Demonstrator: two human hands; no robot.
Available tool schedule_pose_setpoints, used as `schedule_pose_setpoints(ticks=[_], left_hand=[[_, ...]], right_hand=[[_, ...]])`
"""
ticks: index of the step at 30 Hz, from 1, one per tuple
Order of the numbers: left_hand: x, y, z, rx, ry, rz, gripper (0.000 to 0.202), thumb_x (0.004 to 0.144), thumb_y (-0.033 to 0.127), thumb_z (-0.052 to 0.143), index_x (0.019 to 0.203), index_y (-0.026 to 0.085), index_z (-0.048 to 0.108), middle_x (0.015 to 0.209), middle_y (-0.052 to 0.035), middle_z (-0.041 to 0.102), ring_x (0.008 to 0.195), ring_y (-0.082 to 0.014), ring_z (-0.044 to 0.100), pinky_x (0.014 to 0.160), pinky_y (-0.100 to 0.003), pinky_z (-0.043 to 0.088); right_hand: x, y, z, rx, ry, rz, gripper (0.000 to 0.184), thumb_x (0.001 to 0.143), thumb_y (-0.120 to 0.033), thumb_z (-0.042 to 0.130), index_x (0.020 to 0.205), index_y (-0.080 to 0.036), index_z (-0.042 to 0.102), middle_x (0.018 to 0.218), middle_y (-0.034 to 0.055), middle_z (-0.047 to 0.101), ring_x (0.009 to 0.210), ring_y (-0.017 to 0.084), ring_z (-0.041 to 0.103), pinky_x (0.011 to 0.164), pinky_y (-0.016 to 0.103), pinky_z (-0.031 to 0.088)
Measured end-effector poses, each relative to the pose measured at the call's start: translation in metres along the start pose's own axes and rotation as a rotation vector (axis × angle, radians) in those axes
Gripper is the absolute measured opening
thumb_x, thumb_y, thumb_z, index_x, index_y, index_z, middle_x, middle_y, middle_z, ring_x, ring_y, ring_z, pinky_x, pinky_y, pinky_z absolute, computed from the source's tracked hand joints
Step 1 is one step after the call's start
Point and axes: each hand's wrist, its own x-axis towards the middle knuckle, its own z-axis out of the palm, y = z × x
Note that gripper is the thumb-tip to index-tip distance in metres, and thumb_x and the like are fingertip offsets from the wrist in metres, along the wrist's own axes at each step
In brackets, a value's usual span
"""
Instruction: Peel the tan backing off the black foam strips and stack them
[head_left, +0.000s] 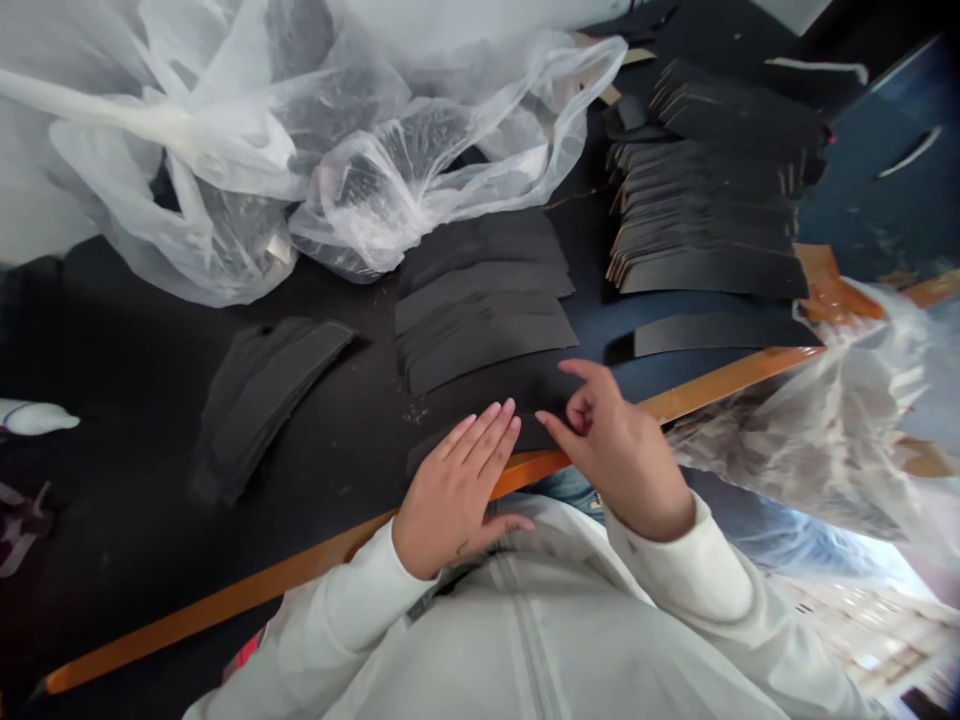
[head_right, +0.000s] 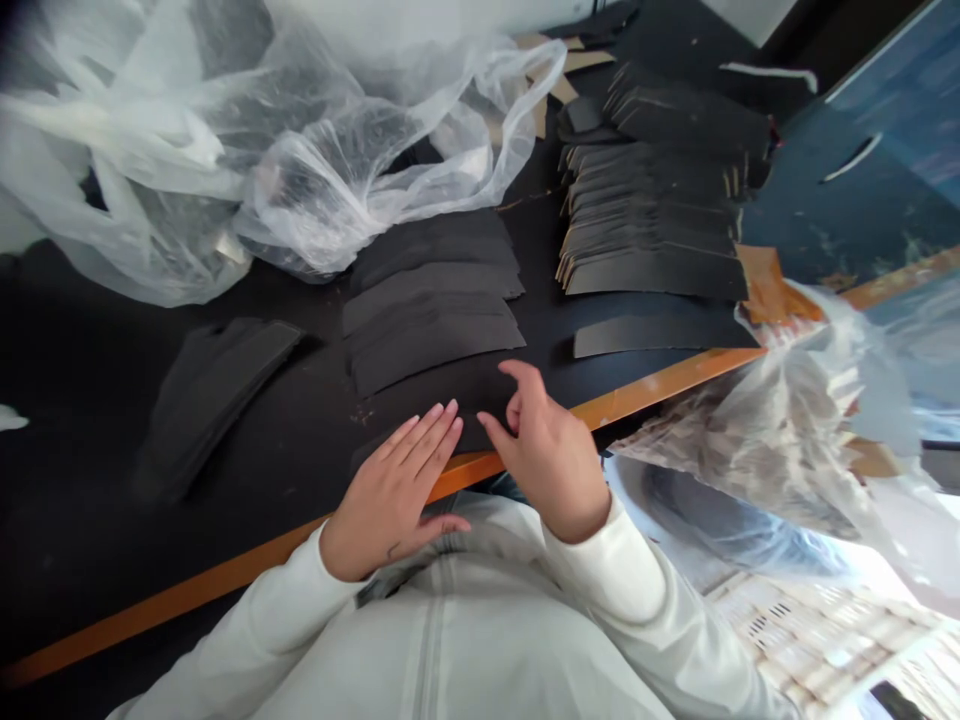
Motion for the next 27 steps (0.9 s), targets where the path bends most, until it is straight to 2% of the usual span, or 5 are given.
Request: schedule_pose_setpoints(ticks=[4,8,11,17,27], left_hand=[[0.000,0.000,0.003,-0.042,0.018,-0.011,0.093,0.092,0.075,0.027,0.155,0.008,0.027,0.162,-0.0147,0.025,0.150,-0.0279,0.027,0.122,-0.041,0.024],[0.001,0.001,0.003,-0.066,0.029,-0.029,0.092,0.090,0.076,0.032,0.155,0.010,0.027,0.162,-0.0154,0.026,0.149,-0.0292,0.029,0.121,-0.042,0.025],[0.001,0.003,0.003,-0.075,0.039,-0.030,0.093,0.088,0.077,0.033,0.156,0.013,0.028,0.162,-0.0167,0.025,0.149,-0.0300,0.028,0.120,-0.043,0.025],[0.001,0.003,0.003,-0.070,0.039,-0.030,0.093,0.090,0.076,0.032,0.155,0.010,0.027,0.162,-0.0170,0.025,0.149,-0.0295,0.027,0.121,-0.042,0.023],[0.003,0.008,0.001,-0.048,0.011,-0.087,0.085,0.095,0.068,0.034,0.155,0.010,0.026,0.163,-0.0148,0.023,0.150,-0.0306,0.027,0.121,-0.046,0.023]], right_hand=[[-0.006,0.010,-0.018,-0.271,0.192,0.126,0.046,0.090,-0.057,0.055,0.112,-0.017,0.064,0.065,0.0022,0.066,0.049,0.015,0.056,0.046,0.026,0.026],[-0.012,0.020,-0.024,-0.138,-0.027,0.103,0.040,0.089,-0.060,0.056,0.077,-0.023,0.066,0.060,-0.0005,0.065,0.050,0.013,0.057,0.047,0.025,0.031],[-0.014,0.018,-0.019,-0.043,-0.123,0.093,0.033,0.088,-0.054,0.061,0.076,-0.024,0.065,0.057,-0.0035,0.060,0.049,0.011,0.054,0.049,0.024,0.032],[-0.010,0.016,-0.011,-0.072,-0.110,-0.047,0.026,0.094,-0.040,0.055,0.077,-0.021,0.058,0.069,-0.0026,0.059,0.056,0.010,0.048,0.053,0.024,0.030],[-0.011,0.015,-0.004,-0.178,-0.068,-0.071,0.029,0.095,-0.036,0.052,0.071,-0.021,0.049,0.067,-0.0024,0.052,0.054,0.010,0.043,0.052,0.026,0.024]])
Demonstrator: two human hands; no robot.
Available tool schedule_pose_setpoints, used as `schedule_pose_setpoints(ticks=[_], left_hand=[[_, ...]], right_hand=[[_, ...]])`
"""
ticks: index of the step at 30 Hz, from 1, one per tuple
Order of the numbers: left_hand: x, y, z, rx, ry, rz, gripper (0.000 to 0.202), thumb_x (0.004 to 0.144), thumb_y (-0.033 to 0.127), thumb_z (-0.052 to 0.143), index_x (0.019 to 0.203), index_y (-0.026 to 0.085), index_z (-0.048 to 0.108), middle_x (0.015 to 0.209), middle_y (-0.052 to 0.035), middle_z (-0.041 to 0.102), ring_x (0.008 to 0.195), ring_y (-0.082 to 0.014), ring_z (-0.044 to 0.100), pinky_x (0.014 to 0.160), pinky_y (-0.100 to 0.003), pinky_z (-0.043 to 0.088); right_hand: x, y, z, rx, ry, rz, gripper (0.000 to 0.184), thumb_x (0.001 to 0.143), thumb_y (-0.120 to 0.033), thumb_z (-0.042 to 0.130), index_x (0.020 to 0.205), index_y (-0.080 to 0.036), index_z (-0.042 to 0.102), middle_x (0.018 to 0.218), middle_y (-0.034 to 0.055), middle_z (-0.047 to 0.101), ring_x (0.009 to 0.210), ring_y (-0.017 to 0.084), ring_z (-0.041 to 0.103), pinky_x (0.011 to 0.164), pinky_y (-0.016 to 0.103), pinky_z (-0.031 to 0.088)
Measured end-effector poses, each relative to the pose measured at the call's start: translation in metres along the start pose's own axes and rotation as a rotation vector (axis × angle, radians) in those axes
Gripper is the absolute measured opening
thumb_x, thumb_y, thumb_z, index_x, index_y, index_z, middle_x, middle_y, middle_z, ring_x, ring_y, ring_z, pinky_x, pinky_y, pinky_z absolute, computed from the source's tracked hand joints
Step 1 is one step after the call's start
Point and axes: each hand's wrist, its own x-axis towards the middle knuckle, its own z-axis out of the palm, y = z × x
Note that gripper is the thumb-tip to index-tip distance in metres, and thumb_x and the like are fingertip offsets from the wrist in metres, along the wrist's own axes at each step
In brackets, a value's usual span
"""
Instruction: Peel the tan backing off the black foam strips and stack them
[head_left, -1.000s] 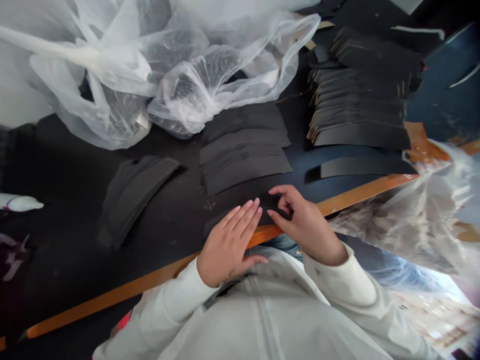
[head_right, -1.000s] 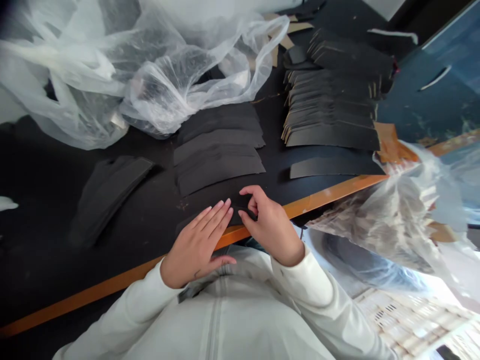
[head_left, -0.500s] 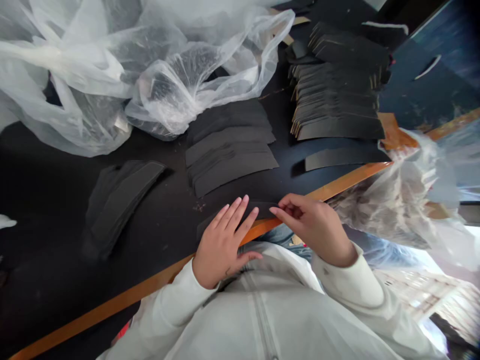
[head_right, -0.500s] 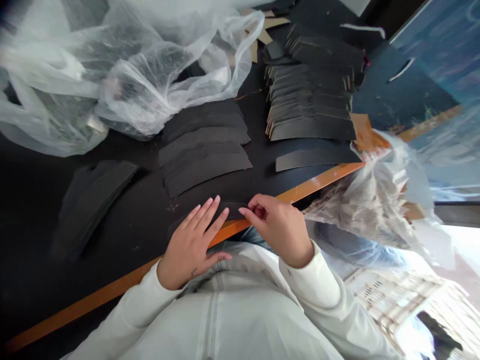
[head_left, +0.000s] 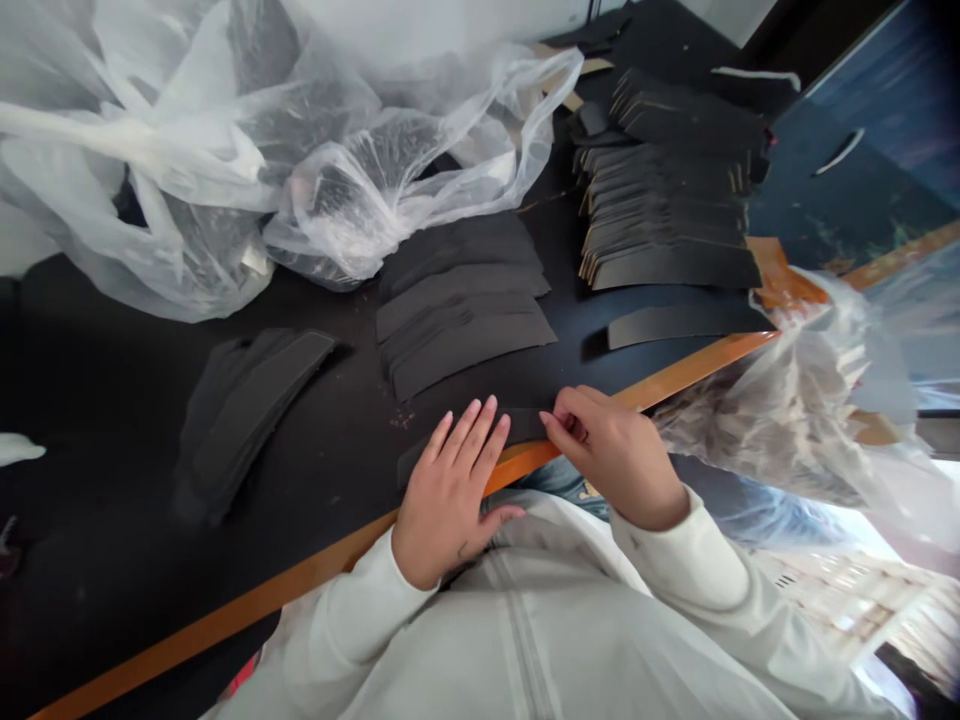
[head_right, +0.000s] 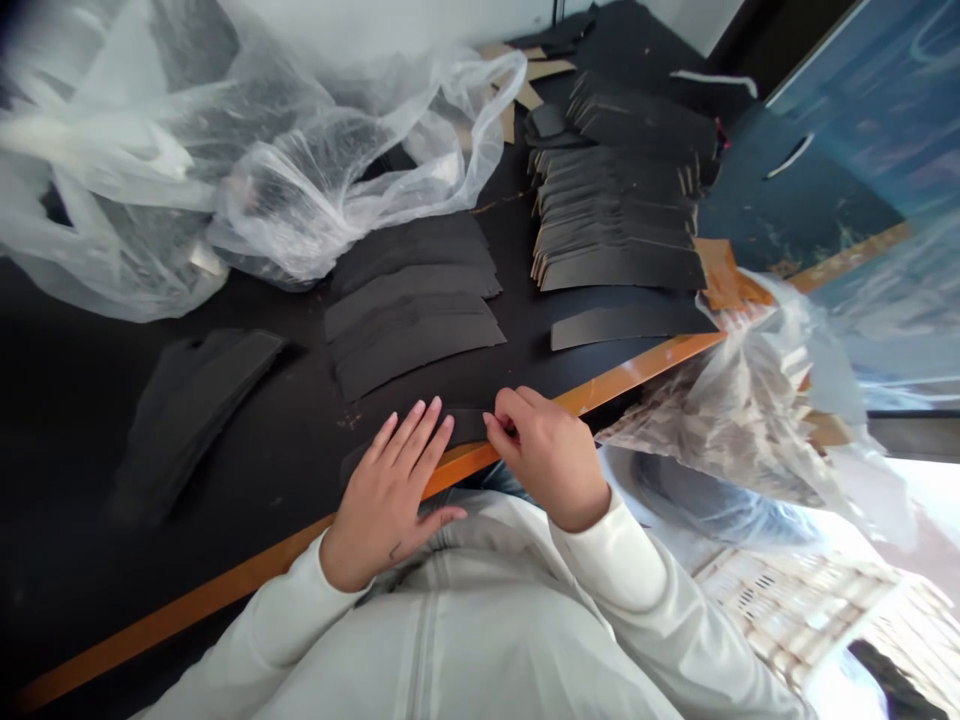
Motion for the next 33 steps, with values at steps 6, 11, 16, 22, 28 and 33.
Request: schedule_pose_setpoints(ticks=[6,11,16,22,28,33], left_hand=[[0.005,0.009,0.002,0.021,0.001,0.080,0.080,0.099,0.060,0.031,0.154,0.003,0.024,0.163,-0.0155,0.021,0.151,-0.0274,0.023,0.122,-0.040,0.022],[0.008,0.009,0.006,-0.006,-0.013,0.091,0.085,0.096,0.064,0.036,0.155,0.003,0.023,0.164,-0.0147,0.019,0.151,-0.0266,0.022,0.123,-0.039,0.020],[0.008,0.010,0.006,-0.026,-0.008,0.079,0.082,0.097,0.061,0.035,0.155,0.005,0.023,0.164,-0.0131,0.018,0.152,-0.0266,0.022,0.123,-0.039,0.020],[0.011,0.013,0.010,-0.048,0.026,0.074,0.085,0.096,0.061,0.041,0.154,0.003,0.023,0.163,-0.0165,0.022,0.152,-0.0269,0.020,0.122,-0.042,0.023],[-0.015,0.009,0.003,-0.025,0.047,0.021,0.088,0.094,0.067,0.039,0.152,0.002,0.028,0.162,-0.0175,0.023,0.152,-0.0273,0.019,0.123,-0.042,0.024],[-0.052,0.009,0.008,0.114,0.099,-0.163,0.073,0.099,0.058,0.037,0.151,0.007,0.035,0.158,-0.0150,0.033,0.146,-0.0268,0.034,0.117,-0.040,0.036]], right_hand=[[0.003,-0.002,0.001,-0.024,0.007,-0.060,0.028,0.095,-0.034,0.049,0.070,-0.021,0.049,0.068,-0.0008,0.052,0.055,0.012,0.042,0.052,0.026,0.024],[0.004,-0.002,0.000,-0.164,0.008,0.037,0.033,0.094,-0.042,0.053,0.069,-0.020,0.052,0.067,0.0004,0.055,0.051,0.012,0.040,0.049,0.027,0.019],[-0.004,0.015,-0.015,-0.319,0.178,0.200,0.045,0.096,-0.047,0.049,0.059,-0.021,0.051,0.057,0.0025,0.052,0.050,0.015,0.042,0.048,0.030,0.022],[-0.033,0.002,0.003,-0.045,0.286,-0.283,0.044,0.098,-0.028,0.043,0.140,-0.017,0.048,0.138,0.0158,0.058,0.134,0.029,0.049,0.106,0.046,0.042],[-0.042,0.006,0.050,-0.173,0.134,-0.494,0.074,0.099,-0.044,0.043,0.160,-0.017,0.010,0.155,0.0135,0.042,0.144,0.028,0.038,0.115,0.046,0.033],[-0.041,0.007,0.048,-0.190,0.136,-0.552,0.076,0.098,-0.051,0.043,0.159,-0.017,0.014,0.154,0.0135,0.043,0.141,0.029,0.042,0.112,0.048,0.037]])
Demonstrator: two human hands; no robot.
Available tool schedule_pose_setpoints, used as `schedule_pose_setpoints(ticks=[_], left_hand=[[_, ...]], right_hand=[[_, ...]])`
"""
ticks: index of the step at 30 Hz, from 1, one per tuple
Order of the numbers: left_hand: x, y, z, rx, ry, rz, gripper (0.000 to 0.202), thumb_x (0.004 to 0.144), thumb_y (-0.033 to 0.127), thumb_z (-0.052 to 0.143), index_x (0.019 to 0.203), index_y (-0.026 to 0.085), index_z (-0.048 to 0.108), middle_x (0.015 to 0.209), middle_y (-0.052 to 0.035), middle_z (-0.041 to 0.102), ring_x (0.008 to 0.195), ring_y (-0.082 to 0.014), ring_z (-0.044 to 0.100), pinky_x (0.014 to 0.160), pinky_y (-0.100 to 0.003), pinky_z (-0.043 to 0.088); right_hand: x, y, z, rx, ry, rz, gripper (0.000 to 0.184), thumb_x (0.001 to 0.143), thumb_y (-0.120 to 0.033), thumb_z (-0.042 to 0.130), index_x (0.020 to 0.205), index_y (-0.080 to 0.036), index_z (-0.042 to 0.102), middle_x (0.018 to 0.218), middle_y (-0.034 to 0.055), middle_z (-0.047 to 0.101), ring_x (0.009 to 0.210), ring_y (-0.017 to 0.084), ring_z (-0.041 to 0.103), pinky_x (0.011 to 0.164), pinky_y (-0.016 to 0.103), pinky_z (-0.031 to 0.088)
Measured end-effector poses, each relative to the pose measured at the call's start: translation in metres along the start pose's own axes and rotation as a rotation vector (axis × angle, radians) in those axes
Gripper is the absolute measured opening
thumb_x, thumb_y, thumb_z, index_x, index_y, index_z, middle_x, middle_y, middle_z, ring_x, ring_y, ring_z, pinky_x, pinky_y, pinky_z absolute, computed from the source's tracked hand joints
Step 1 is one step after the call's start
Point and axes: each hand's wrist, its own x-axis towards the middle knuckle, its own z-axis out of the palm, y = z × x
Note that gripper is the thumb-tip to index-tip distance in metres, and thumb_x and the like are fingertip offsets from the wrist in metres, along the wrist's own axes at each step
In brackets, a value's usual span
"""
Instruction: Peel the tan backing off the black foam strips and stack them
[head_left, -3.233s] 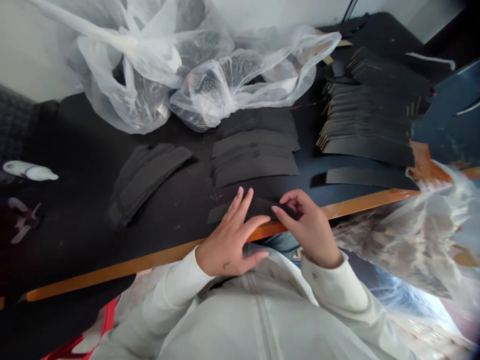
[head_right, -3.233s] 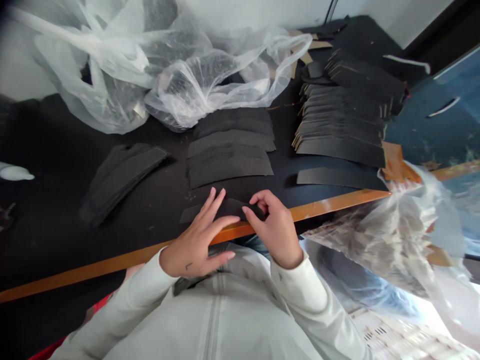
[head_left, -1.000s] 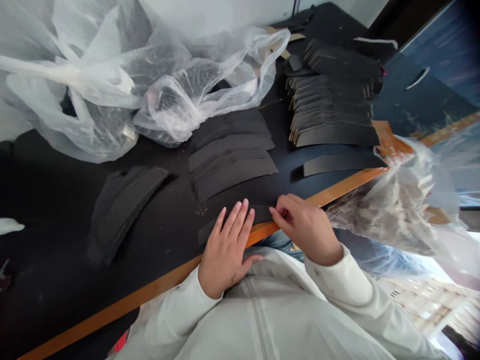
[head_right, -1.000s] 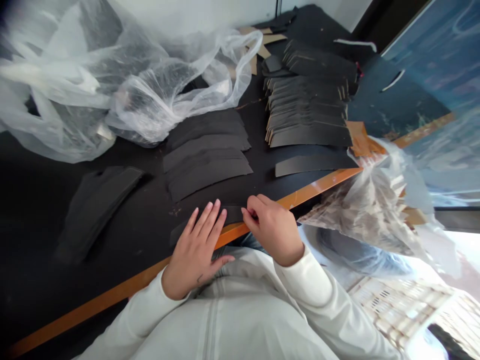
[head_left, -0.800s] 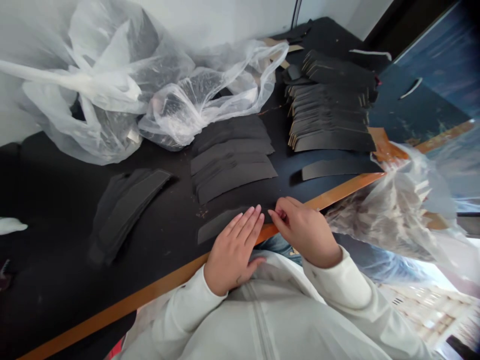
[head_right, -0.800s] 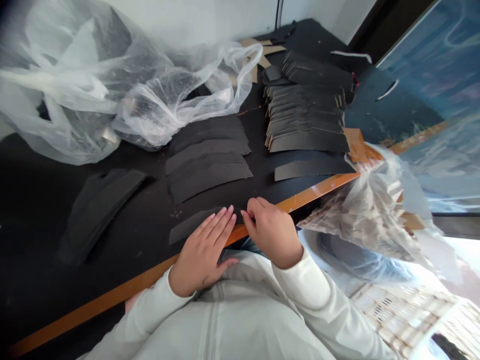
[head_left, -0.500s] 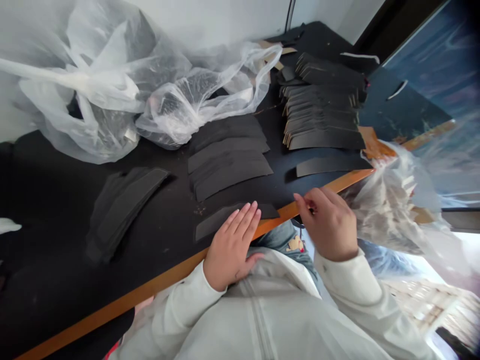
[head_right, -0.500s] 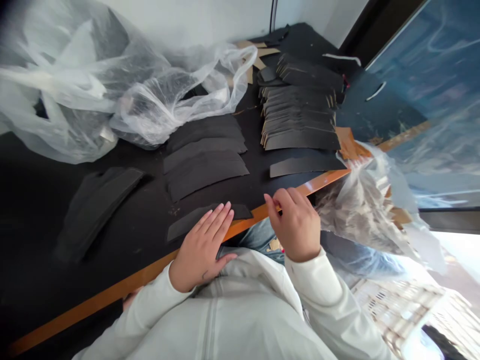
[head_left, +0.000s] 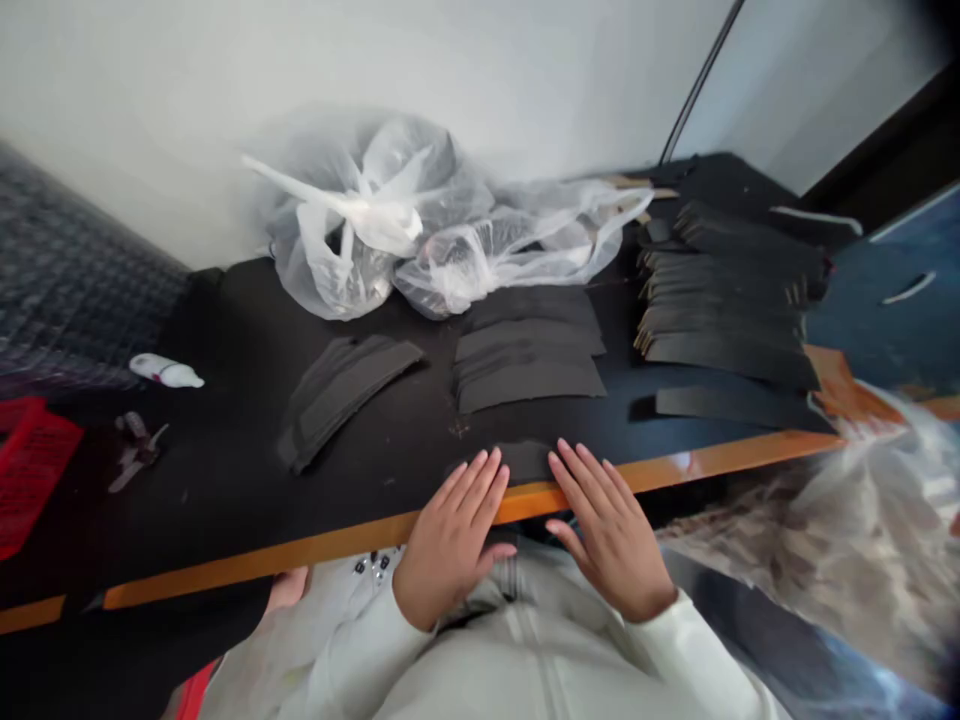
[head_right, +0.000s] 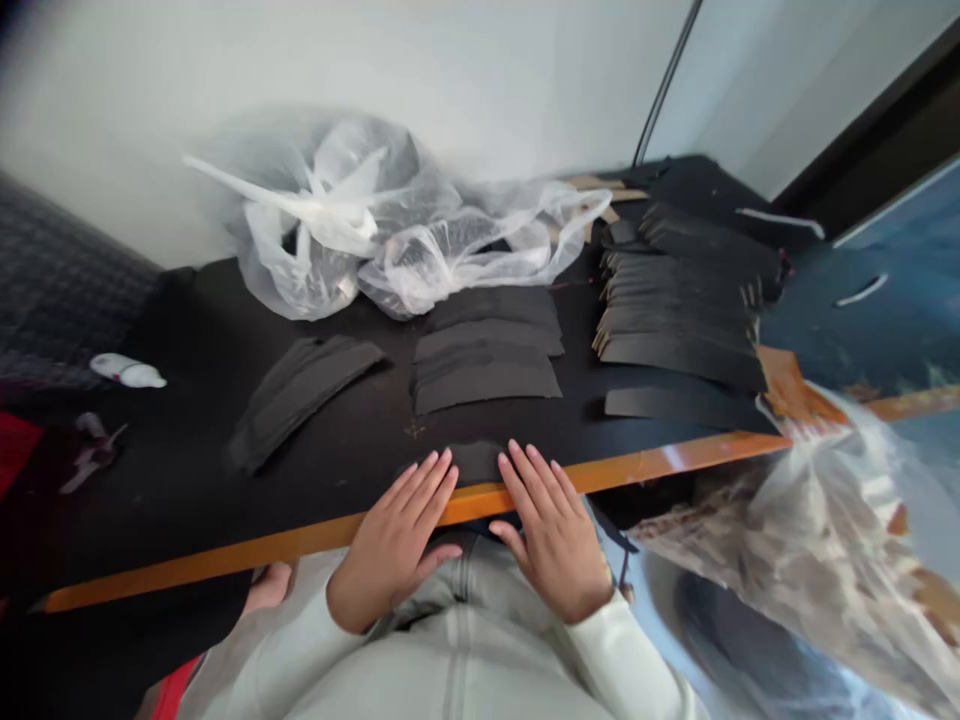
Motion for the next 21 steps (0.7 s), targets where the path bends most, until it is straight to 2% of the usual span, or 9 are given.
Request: schedule_pose_setpoints(ticks=[3,6,8,10,13,16,18,21], left_hand=[[-0.012,0.002,0.004,0.055,0.049,-0.030,0.054,0.103,0.041,0.036,0.147,0.010,0.042,0.155,-0.0112,0.041,0.141,-0.0231,0.044,0.112,-0.037,0.043],[-0.026,0.001,-0.002,0.048,0.107,-0.001,0.043,0.105,0.020,0.029,0.141,0.016,0.051,0.148,-0.0045,0.052,0.135,-0.0166,0.052,0.108,-0.031,0.049],[-0.036,-0.004,-0.011,0.012,0.146,0.062,0.042,0.104,0.016,0.028,0.133,0.019,0.059,0.141,-0.0015,0.060,0.129,-0.0144,0.057,0.105,-0.027,0.051],[-0.045,-0.015,-0.024,-0.021,0.177,0.127,0.041,0.105,0.017,0.029,0.128,0.020,0.063,0.134,-0.0005,0.065,0.126,-0.0137,0.060,0.103,-0.025,0.052],[-0.047,-0.044,-0.048,-0.028,0.257,0.154,0.041,0.104,0.015,0.031,0.134,0.018,0.059,0.134,-0.0022,0.066,0.128,-0.0141,0.058,0.105,-0.024,0.050],[-0.039,-0.084,-0.070,0.061,0.351,-0.006,0.050,0.099,0.005,0.034,0.145,0.019,0.048,0.142,-0.0062,0.059,0.134,-0.0187,0.053,0.113,-0.031,0.042],[-0.030,-0.111,-0.075,0.180,0.428,-0.133,0.058,0.094,0.000,0.035,0.148,0.020,0.044,0.144,-0.0077,0.057,0.134,-0.0220,0.053,0.113,-0.037,0.041],[-0.015,-0.139,-0.064,0.310,0.459,-0.239,0.055,0.091,0.002,0.037,0.142,0.015,0.052,0.139,-0.0126,0.060,0.130,-0.0285,0.056,0.107,-0.042,0.046]], right_hand=[[0.003,0.004,-0.008,0.038,0.041,-0.024,0.062,0.098,-0.044,0.043,0.154,-0.019,0.031,0.151,0.0135,0.047,0.141,0.031,0.042,0.110,0.051,0.039],[0.009,0.024,-0.015,0.110,0.163,0.025,0.042,0.097,-0.022,0.044,0.139,-0.022,0.050,0.142,0.0121,0.057,0.139,0.029,0.045,0.111,0.053,0.040],[0.014,0.045,-0.019,0.153,0.241,0.048,0.038,0.095,-0.013,0.044,0.130,-0.022,0.056,0.134,0.0114,0.062,0.134,0.027,0.051,0.109,0.051,0.043],[0.018,0.067,-0.022,0.148,0.306,0.067,0.035,0.093,-0.012,0.048,0.124,-0.023,0.059,0.129,0.0110,0.065,0.128,0.027,0.057,0.106,0.047,0.047],[0.022,0.096,-0.023,0.028,0.421,0.146,0.031,0.093,-0.016,0.055,0.122,-0.022,0.062,0.125,0.0112,0.067,0.120,0.028,0.062,0.104,0.048,0.049],[0.021,0.117,-0.018,-0.091,0.445,0.223,0.035,0.094,-0.031,0.058,0.126,-0.018,0.061,0.125,0.0142,0.067,0.119,0.033,0.062,0.105,0.053,0.047],[0.019,0.126,-0.014,-0.120,0.412,0.267,0.044,0.094,-0.042,0.057,0.129,-0.015,0.059,0.126,0.0161,0.066,0.117,0.035,0.062,0.104,0.055,0.047],[0.014,0.132,-0.010,-0.087,0.341,0.317,0.048,0.095,-0.047,0.054,0.132,-0.017,0.058,0.128,0.0153,0.065,0.117,0.033,0.063,0.101,0.052,0.051]])
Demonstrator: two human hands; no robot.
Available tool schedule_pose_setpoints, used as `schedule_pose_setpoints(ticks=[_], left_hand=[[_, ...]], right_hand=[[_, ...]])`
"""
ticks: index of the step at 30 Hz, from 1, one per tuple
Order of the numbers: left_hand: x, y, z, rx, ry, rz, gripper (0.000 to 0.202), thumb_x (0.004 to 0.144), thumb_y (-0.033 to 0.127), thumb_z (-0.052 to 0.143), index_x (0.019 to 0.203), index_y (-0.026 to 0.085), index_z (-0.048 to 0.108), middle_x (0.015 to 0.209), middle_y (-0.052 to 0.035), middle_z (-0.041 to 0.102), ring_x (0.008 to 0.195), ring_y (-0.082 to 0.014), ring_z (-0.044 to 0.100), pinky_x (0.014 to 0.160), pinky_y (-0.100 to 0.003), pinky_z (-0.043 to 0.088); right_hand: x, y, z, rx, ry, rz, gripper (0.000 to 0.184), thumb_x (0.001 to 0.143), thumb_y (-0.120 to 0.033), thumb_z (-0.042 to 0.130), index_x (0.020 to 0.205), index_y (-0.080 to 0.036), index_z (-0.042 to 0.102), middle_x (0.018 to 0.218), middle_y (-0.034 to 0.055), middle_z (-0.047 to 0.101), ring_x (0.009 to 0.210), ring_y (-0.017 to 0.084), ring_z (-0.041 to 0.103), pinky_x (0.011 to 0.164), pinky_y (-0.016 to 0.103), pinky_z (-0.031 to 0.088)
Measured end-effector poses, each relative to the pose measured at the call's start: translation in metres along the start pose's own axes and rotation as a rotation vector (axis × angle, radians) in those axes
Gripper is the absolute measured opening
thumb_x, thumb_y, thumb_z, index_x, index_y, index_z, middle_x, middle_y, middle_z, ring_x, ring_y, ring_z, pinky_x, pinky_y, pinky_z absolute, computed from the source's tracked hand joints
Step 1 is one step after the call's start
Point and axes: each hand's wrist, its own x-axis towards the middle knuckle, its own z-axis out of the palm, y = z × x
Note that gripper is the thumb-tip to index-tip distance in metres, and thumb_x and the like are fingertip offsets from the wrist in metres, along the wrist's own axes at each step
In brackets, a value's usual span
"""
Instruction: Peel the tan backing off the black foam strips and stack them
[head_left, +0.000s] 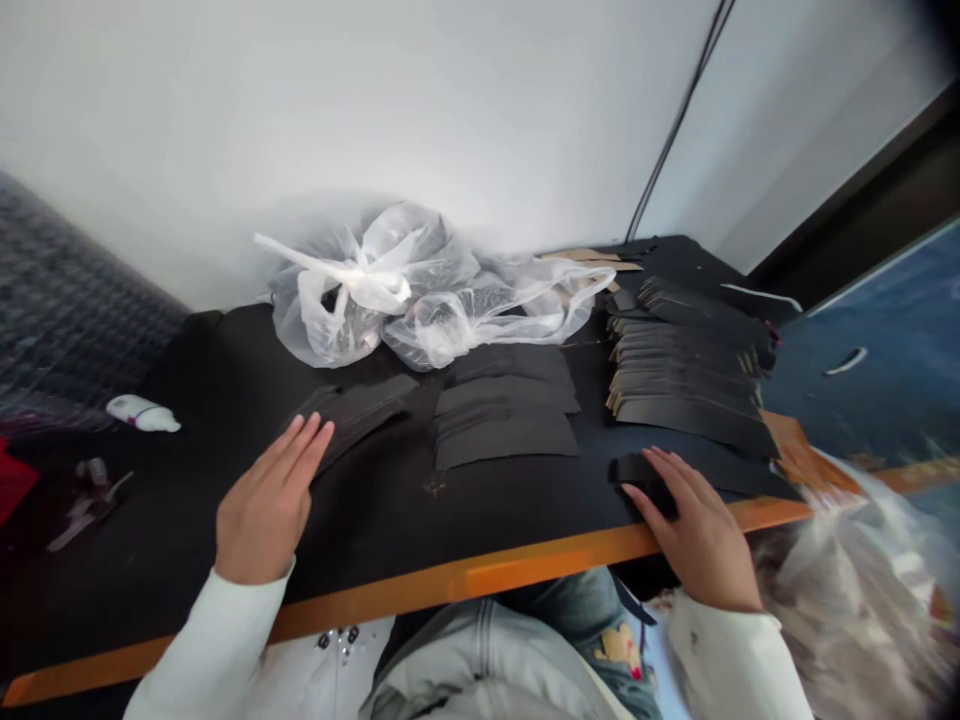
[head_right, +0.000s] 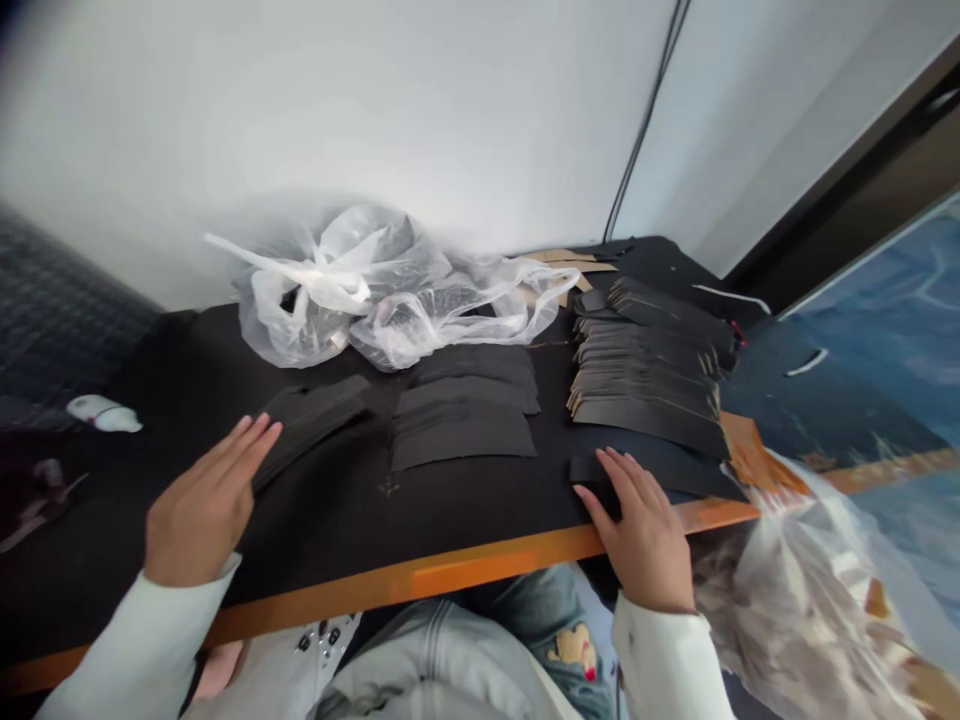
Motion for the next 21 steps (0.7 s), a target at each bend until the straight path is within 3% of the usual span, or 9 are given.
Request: schedule_pose_setpoints(ticks=[3,5,8,11,15,18,21], left_hand=[[0.006,0.009,0.018,0.041,-0.083,0.013,0.039,0.092,0.012,0.045,0.124,0.009,0.065,0.134,-0.0189,0.063,0.125,-0.0366,0.059,0.102,-0.049,0.049],[0.010,0.027,0.018,0.034,-0.110,-0.008,0.034,0.091,0.020,0.051,0.119,0.010,0.067,0.135,-0.0195,0.062,0.126,-0.0387,0.058,0.104,-0.052,0.047],[0.022,0.061,0.007,-0.051,-0.157,0.038,0.040,0.094,0.028,0.052,0.130,0.014,0.061,0.146,-0.0150,0.053,0.134,-0.0350,0.051,0.111,-0.052,0.041],[0.035,0.091,0.007,-0.174,-0.285,0.235,0.052,0.098,0.039,0.050,0.145,0.017,0.045,0.156,-0.0101,0.042,0.143,-0.0288,0.041,0.116,-0.046,0.036],[0.045,0.116,0.029,-0.309,-0.382,0.338,0.073,0.097,0.056,0.046,0.153,0.013,0.029,0.159,-0.0128,0.035,0.147,-0.0260,0.033,0.118,-0.041,0.033],[0.041,0.123,0.042,-0.376,-0.462,0.349,0.077,0.096,0.060,0.045,0.152,0.009,0.031,0.158,-0.0161,0.035,0.147,-0.0271,0.033,0.118,-0.041,0.033],[0.030,0.125,0.042,-0.448,-0.523,0.357,0.079,0.095,0.063,0.044,0.152,0.008,0.031,0.159,-0.0173,0.033,0.148,-0.0279,0.031,0.118,-0.042,0.032]], right_hand=[[-0.004,0.004,-0.004,0.034,-0.060,0.012,0.045,0.095,-0.044,0.055,0.132,-0.020,0.059,0.131,0.0132,0.064,0.121,0.031,0.061,0.102,0.049,0.051],[-0.006,0.006,-0.009,0.061,-0.121,-0.019,0.045,0.095,-0.040,0.055,0.135,-0.021,0.057,0.134,0.0122,0.062,0.123,0.030,0.059,0.104,0.049,0.049],[-0.012,0.008,-0.020,0.121,-0.263,-0.107,0.047,0.098,-0.034,0.048,0.144,-0.024,0.048,0.144,0.0105,0.054,0.131,0.029,0.052,0.106,0.049,0.047],[-0.020,0.010,-0.029,0.148,-0.334,-0.181,0.049,0.099,-0.032,0.045,0.148,-0.026,0.043,0.149,0.0088,0.050,0.134,0.027,0.049,0.106,0.047,0.047],[-0.030,0.011,-0.036,0.136,-0.316,-0.274,0.050,0.094,-0.042,0.056,0.141,-0.025,0.052,0.141,0.0080,0.057,0.124,0.028,0.056,0.099,0.043,0.049],[-0.035,0.008,-0.043,0.144,-0.218,-0.322,0.033,0.096,-0.033,0.055,0.127,-0.026,0.063,0.124,0.0041,0.068,0.107,0.023,0.063,0.093,0.037,0.049],[-0.035,0.001,-0.050,0.198,-0.155,-0.384,0.026,0.097,-0.023,0.053,0.117,-0.026,0.069,0.112,0.0019,0.073,0.098,0.020,0.064,0.088,0.034,0.048]])
